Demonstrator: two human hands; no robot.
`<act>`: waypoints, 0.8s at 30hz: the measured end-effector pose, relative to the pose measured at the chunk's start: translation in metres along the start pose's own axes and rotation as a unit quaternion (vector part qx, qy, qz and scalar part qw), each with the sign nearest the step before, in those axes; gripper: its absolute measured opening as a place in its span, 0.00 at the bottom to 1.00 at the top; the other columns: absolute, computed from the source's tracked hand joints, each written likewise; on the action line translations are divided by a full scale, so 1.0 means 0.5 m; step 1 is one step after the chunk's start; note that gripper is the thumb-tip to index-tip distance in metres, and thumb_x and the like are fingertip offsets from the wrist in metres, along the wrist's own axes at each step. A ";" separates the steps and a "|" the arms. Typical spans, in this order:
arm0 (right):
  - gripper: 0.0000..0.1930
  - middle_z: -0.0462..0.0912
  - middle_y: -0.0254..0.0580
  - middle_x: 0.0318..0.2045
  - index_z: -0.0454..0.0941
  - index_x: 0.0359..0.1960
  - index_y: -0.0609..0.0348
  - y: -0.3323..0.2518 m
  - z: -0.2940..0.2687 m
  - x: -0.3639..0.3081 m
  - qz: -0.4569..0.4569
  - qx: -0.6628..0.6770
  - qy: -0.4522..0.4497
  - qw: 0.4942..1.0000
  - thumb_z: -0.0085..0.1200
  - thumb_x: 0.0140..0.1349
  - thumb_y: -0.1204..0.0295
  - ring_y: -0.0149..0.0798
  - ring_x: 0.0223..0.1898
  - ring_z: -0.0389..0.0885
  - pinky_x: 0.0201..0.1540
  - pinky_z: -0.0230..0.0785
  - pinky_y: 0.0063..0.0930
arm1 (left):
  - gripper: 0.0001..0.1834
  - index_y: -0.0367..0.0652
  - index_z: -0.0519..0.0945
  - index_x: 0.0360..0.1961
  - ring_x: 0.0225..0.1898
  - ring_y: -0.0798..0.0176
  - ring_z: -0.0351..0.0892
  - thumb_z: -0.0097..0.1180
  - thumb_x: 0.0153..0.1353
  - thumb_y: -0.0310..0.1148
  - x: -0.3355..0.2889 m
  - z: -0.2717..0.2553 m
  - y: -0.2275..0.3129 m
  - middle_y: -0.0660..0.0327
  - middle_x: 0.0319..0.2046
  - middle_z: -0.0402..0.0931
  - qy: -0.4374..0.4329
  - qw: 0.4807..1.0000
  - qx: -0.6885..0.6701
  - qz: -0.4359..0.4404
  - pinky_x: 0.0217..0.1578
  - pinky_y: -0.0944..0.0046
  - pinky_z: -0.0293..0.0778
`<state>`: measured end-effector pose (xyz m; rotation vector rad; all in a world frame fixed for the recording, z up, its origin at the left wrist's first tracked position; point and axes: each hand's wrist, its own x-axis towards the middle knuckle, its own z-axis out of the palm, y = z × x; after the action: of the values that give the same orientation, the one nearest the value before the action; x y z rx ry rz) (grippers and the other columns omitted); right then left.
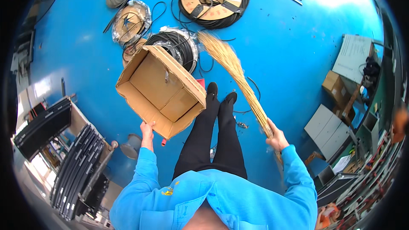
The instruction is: Sweeping debris and small parts from a workshop floor into a dustpan and a box.
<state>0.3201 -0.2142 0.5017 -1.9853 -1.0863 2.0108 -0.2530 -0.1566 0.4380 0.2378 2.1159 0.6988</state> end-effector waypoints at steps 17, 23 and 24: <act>0.33 0.76 0.54 0.42 0.57 0.60 0.53 -0.513 0.228 0.842 -0.138 -0.156 0.035 0.977 0.51 0.52 0.57 0.52 0.38 0.76 0.39 0.69 0.37 | 0.17 0.29 0.72 0.40 0.32 0.60 0.74 0.52 0.44 0.14 -0.133 -0.028 0.010 0.52 0.34 0.75 0.060 0.987 -0.145 -0.024 0.38 0.70 0.69; 0.34 0.76 0.48 0.43 0.54 0.63 0.45 -0.289 0.131 0.671 -0.043 -0.187 0.002 0.981 0.50 0.53 0.58 0.46 0.35 0.76 0.36 0.69 0.35 | 0.17 0.30 0.72 0.38 0.32 0.61 0.74 0.52 0.44 0.14 -0.169 -0.050 0.030 0.52 0.33 0.75 0.073 0.982 -0.171 -0.046 0.38 0.71 0.69; 0.34 0.76 0.47 0.43 0.54 0.63 0.44 -0.261 0.115 0.613 -0.003 -0.142 -0.010 0.990 0.51 0.54 0.58 0.44 0.35 0.76 0.35 0.69 0.33 | 0.16 0.30 0.72 0.38 0.31 0.61 0.74 0.52 0.43 0.14 -0.173 -0.055 0.033 0.52 0.33 0.75 0.075 0.981 -0.175 -0.043 0.38 0.72 0.69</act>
<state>0.1745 0.0261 0.3132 -2.0879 -1.4538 1.9699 -0.2237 -0.1891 0.5192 -0.1031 2.0858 1.0482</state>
